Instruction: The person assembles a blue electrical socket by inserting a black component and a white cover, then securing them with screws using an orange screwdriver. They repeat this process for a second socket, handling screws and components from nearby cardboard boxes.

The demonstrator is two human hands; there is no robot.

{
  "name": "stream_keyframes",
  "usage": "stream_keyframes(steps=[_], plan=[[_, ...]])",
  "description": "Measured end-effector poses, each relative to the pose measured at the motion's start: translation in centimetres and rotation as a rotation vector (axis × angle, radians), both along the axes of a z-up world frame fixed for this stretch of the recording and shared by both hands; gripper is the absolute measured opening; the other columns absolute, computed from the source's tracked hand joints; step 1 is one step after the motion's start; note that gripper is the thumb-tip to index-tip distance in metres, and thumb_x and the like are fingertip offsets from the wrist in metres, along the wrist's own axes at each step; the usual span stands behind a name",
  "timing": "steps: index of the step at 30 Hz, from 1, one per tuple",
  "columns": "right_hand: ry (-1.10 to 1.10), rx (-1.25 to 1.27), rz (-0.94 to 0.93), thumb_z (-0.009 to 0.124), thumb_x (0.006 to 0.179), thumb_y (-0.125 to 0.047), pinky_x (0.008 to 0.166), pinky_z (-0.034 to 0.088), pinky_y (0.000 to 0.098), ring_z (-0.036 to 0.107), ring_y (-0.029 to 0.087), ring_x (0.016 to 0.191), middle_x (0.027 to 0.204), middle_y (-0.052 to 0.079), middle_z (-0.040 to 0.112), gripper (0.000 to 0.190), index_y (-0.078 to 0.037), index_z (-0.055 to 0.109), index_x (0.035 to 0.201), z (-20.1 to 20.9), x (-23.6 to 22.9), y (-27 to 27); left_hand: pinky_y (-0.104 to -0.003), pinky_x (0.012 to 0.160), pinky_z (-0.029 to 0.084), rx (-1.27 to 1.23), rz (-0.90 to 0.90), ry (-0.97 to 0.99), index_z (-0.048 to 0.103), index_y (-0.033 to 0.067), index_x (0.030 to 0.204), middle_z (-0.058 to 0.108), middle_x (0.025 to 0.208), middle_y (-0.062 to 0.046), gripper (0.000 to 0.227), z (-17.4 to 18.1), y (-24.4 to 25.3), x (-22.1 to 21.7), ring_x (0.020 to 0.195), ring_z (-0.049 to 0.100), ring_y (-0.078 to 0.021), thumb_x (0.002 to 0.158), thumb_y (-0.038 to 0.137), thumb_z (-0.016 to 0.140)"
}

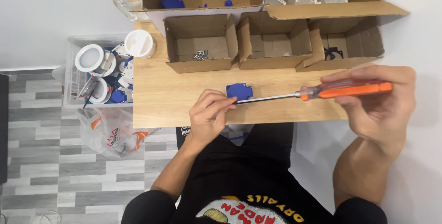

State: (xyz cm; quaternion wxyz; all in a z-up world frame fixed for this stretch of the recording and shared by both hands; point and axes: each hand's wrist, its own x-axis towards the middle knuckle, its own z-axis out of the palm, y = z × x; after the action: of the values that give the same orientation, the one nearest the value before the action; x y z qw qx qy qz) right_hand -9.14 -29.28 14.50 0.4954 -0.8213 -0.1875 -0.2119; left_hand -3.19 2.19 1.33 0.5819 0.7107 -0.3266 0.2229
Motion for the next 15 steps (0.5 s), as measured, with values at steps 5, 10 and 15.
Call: stream_keyframes(steps=[5,10,15], plan=[[-0.02,0.105,-0.017,0.061,0.104,-0.011,0.086,0.074,0.0526,0.08,0.047,0.094,0.109,0.038,0.066,0.05,-0.005,0.032,0.145,1.7,-0.2,3.0,-0.033,0.084,0.06,0.001,0.004,0.027,0.081,0.0036,0.113,0.076,0.097,-0.009,0.021,-0.2,-0.4,-0.6,0.092,0.069,-0.026,0.094,-0.005,0.082],[-0.121,0.239,-0.097,0.049,0.111,-0.015,0.078,0.072,0.0698,0.071,0.058,0.089,0.112,0.047,0.055,0.057,-0.014,0.027,0.164,1.2,-1.2,3.7,-0.045,0.113,0.059,0.112,-0.022,-0.036,0.069,0.0109,0.139,0.074,0.127,-0.009,0.052,0.7,-0.9,-0.4,0.122,0.068,-0.0308,0.096,0.034,0.09],[-0.142,0.109,0.062,0.054,0.113,-0.004,0.09,0.078,0.0619,0.077,0.051,0.1,0.12,0.043,0.061,0.057,-0.019,0.033,0.164,2.2,-0.1,4.2,-0.057,0.13,0.047,0.273,-0.06,0.133,0.064,0.013,0.146,0.06,0.157,-0.011,0.054,0.3,-0.9,0.1,0.154,0.056,-0.0393,0.1,0.028,0.088]])
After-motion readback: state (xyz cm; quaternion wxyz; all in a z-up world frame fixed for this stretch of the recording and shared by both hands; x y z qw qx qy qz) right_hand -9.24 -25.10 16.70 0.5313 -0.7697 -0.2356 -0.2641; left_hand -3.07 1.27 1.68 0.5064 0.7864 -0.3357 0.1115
